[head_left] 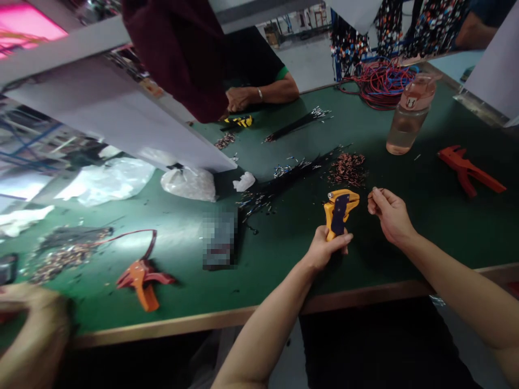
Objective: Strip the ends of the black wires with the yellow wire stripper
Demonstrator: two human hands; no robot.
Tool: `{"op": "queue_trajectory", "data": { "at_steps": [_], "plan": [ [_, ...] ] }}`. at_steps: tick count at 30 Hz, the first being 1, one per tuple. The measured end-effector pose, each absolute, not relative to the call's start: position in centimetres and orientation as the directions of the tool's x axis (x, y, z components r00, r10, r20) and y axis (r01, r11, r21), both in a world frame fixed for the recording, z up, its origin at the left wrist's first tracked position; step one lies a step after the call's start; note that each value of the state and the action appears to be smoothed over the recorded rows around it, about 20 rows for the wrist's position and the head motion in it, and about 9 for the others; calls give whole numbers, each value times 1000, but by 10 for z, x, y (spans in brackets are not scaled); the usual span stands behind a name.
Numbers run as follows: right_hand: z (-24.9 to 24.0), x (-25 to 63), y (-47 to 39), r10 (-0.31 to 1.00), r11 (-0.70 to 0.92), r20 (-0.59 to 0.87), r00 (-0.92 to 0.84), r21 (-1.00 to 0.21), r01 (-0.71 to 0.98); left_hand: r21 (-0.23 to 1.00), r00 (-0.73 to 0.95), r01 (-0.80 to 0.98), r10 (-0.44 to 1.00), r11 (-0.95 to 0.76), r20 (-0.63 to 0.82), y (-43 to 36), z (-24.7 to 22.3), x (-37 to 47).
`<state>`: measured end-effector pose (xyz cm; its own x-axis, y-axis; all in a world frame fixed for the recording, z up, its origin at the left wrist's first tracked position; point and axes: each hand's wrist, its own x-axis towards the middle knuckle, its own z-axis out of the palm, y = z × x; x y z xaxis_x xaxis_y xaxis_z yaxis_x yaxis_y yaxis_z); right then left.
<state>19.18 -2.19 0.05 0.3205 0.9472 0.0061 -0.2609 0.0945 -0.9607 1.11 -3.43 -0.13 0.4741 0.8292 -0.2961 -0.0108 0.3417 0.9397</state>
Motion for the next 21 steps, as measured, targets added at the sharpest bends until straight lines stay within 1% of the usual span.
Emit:
{"op": "queue_trajectory", "data": {
  "at_steps": [3, 6, 8, 12, 14, 18, 21],
  "plan": [
    [0, 192, -20, 940, 84, -12, 342, -961, -264, 929, 509, -73, 814, 363, -279, -31, -7, 11],
    [-3, 194, -19, 925, 88, -14, 380, -964, -250, 895, 545, -206, 806, 396, -232, -28, -10, 9],
    [-4, 196, -18, 913, 102, 5, 408, -971, -216, 864, 558, -289, 806, 412, -198, -27, -10, 7],
    [-5, 199, -18, 896, 142, 85, 436, -985, -101, 811, 519, -411, 838, 417, -168, -24, -9, 7],
    [-4, 199, -20, 892, 158, 131, 433, -987, -27, 807, 495, -437, 855, 398, -154, -23, -8, 7],
    [-4, 196, -27, 896, 177, 208, 394, -978, 113, 838, 461, -432, 880, 333, -112, -20, -8, 6],
    [-6, 192, -32, 908, 188, 250, 337, -960, 206, 846, 459, -414, 880, 335, -124, -20, -10, 5]
  ]
}}
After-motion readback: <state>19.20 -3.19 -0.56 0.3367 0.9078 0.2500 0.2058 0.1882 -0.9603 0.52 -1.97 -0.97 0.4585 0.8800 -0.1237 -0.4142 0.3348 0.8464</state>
